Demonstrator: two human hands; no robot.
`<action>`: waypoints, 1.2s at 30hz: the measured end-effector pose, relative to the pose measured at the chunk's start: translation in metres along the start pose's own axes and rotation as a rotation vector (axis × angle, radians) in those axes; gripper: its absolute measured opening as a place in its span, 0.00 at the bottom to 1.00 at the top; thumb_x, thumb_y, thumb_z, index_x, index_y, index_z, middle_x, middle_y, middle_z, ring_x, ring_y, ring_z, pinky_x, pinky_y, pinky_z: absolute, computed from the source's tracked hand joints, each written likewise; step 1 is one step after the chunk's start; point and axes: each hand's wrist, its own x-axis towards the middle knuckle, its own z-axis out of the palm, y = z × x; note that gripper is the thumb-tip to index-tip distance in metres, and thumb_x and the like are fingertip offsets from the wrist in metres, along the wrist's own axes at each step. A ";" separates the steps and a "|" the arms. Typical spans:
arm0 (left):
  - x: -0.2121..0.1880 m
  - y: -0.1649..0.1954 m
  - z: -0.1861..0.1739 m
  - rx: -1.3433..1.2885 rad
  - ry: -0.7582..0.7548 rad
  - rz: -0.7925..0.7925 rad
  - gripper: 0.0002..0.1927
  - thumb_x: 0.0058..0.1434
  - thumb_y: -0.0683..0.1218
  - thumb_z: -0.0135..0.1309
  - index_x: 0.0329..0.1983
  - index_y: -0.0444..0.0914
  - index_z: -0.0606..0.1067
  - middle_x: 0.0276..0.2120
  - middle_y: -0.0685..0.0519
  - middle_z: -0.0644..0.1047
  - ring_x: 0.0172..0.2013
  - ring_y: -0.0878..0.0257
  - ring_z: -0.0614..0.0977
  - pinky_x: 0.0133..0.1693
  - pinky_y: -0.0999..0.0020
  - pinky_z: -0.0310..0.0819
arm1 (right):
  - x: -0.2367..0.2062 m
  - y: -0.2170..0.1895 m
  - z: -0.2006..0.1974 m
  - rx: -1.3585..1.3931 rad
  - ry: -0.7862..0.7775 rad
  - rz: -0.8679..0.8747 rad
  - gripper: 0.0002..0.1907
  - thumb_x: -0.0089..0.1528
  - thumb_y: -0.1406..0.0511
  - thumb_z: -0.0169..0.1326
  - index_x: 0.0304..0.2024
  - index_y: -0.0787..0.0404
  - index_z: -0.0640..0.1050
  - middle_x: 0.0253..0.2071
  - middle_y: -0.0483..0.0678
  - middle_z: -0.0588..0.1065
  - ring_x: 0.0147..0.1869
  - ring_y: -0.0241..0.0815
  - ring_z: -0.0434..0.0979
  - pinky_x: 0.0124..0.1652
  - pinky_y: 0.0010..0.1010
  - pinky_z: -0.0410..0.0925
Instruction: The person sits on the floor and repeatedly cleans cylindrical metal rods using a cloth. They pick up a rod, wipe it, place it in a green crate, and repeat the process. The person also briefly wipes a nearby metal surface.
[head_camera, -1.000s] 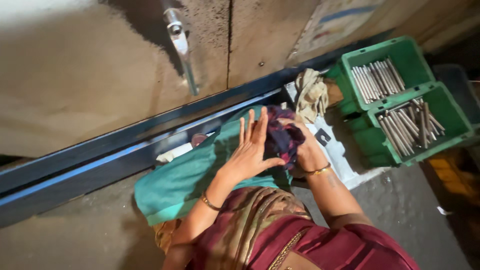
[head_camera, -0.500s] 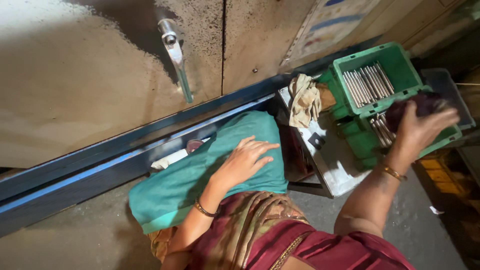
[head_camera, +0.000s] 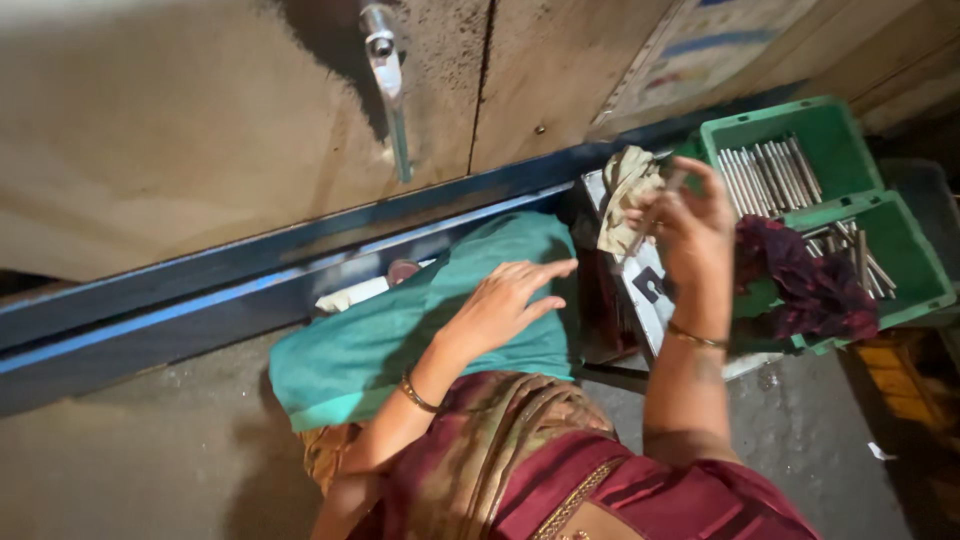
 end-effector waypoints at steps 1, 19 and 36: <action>-0.001 0.004 -0.002 -0.060 0.046 0.010 0.30 0.65 0.51 0.56 0.70 0.45 0.67 0.51 0.48 0.80 0.52 0.50 0.78 0.56 0.55 0.69 | 0.004 0.009 0.018 0.122 -0.099 0.008 0.24 0.69 0.74 0.52 0.67 0.56 0.67 0.43 0.55 0.76 0.43 0.51 0.83 0.45 0.45 0.80; -0.026 -0.018 -0.012 -0.359 0.409 0.098 0.11 0.69 0.41 0.55 0.54 0.38 0.79 0.40 0.47 0.83 0.42 0.57 0.86 0.44 0.66 0.80 | -0.001 0.064 0.131 -0.008 -0.650 0.141 0.34 0.63 0.77 0.51 0.71 0.57 0.63 0.64 0.55 0.70 0.60 0.47 0.77 0.53 0.39 0.74; 0.001 0.036 -0.164 0.363 0.610 0.451 0.12 0.64 0.38 0.58 0.50 0.42 0.81 0.35 0.54 0.82 0.37 0.58 0.82 0.42 0.61 0.73 | 0.082 -0.089 0.226 -0.253 -0.645 -0.816 0.30 0.74 0.45 0.45 0.58 0.65 0.74 0.48 0.57 0.81 0.48 0.42 0.85 0.43 0.30 0.80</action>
